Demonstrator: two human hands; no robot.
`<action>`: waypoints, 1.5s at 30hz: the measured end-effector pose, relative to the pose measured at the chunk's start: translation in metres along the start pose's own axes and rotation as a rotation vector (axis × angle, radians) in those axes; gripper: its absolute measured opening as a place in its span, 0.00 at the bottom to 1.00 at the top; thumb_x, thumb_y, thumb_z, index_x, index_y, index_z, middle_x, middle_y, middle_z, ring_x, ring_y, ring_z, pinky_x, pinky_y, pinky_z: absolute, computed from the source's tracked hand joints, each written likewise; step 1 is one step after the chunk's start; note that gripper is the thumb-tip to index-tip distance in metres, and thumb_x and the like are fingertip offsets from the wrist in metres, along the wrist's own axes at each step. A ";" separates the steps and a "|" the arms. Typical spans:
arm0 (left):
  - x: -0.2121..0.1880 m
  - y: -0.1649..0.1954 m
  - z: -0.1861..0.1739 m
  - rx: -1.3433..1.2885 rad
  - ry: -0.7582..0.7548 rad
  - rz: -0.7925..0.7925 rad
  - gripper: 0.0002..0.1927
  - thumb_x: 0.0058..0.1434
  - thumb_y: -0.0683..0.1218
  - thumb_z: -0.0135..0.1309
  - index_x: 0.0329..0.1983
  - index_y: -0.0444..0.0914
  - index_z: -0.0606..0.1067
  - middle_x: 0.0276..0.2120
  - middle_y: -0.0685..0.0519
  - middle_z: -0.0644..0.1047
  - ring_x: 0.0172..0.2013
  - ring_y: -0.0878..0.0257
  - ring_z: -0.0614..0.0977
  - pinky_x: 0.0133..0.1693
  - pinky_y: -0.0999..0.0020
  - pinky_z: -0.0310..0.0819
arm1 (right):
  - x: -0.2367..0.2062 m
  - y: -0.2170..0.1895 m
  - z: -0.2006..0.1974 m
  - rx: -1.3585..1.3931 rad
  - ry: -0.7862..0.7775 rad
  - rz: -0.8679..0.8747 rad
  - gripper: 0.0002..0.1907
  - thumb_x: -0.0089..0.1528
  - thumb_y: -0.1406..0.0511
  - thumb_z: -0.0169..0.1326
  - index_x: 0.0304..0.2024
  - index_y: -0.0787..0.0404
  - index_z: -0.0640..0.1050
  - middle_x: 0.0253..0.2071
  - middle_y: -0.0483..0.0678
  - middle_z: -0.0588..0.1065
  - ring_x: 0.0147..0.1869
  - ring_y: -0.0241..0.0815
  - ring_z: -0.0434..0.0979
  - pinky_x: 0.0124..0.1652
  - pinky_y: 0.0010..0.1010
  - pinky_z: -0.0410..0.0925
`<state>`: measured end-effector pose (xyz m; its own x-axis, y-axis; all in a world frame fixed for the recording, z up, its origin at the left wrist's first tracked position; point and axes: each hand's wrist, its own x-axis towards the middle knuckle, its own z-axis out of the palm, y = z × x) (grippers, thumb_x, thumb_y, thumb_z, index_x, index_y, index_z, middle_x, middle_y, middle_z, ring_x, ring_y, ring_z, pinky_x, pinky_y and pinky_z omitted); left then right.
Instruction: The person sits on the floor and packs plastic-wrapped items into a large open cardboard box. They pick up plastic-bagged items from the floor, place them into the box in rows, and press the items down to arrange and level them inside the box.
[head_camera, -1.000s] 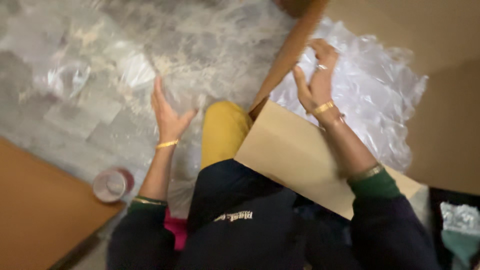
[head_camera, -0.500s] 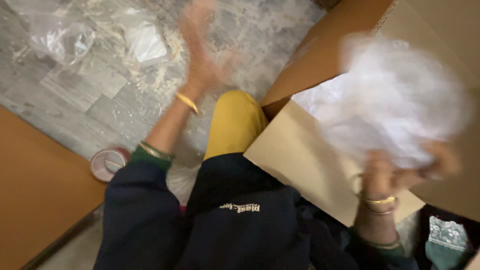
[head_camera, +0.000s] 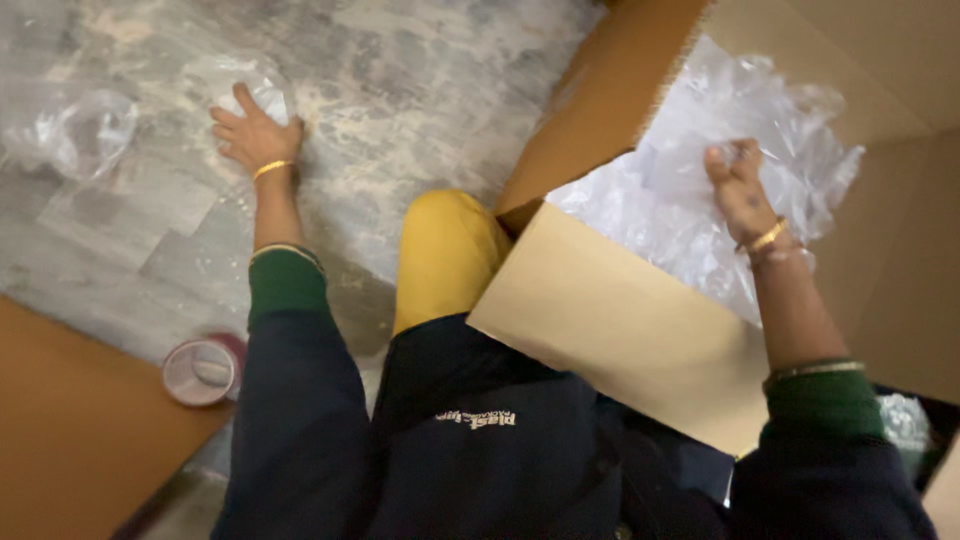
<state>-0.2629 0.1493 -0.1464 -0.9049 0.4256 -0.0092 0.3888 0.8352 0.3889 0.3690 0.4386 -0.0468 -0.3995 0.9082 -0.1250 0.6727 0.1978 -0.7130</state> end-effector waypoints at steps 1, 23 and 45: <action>-0.005 0.001 0.003 0.021 0.015 0.052 0.52 0.51 0.61 0.69 0.75 0.48 0.57 0.68 0.29 0.55 0.62 0.32 0.61 0.57 0.29 0.56 | 0.005 -0.001 0.001 -0.058 -0.015 -0.054 0.26 0.80 0.50 0.51 0.65 0.62 0.61 0.59 0.53 0.67 0.62 0.44 0.65 0.62 0.43 0.65; -0.105 0.000 0.036 0.128 -0.036 0.433 0.52 0.47 0.62 0.70 0.74 0.50 0.60 0.65 0.30 0.59 0.60 0.34 0.63 0.55 0.34 0.55 | -0.015 -0.054 0.035 -0.009 0.034 -0.275 0.46 0.63 0.46 0.68 0.68 0.67 0.62 0.64 0.69 0.67 0.68 0.60 0.67 0.64 0.46 0.61; -0.169 0.045 -0.021 -0.948 0.063 0.361 0.56 0.51 0.52 0.74 0.76 0.38 0.54 0.69 0.41 0.61 0.70 0.44 0.64 0.72 0.43 0.55 | -0.088 -0.164 0.031 -0.328 0.138 -0.561 0.32 0.70 0.51 0.60 0.70 0.58 0.68 0.77 0.57 0.60 0.83 0.62 0.53 0.77 0.51 0.55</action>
<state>-0.0964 0.1075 -0.1086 -0.7786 0.5556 0.2917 0.3685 0.0285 0.9292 0.2745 0.3147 0.0598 -0.6755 0.6694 0.3091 0.5496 0.7366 -0.3942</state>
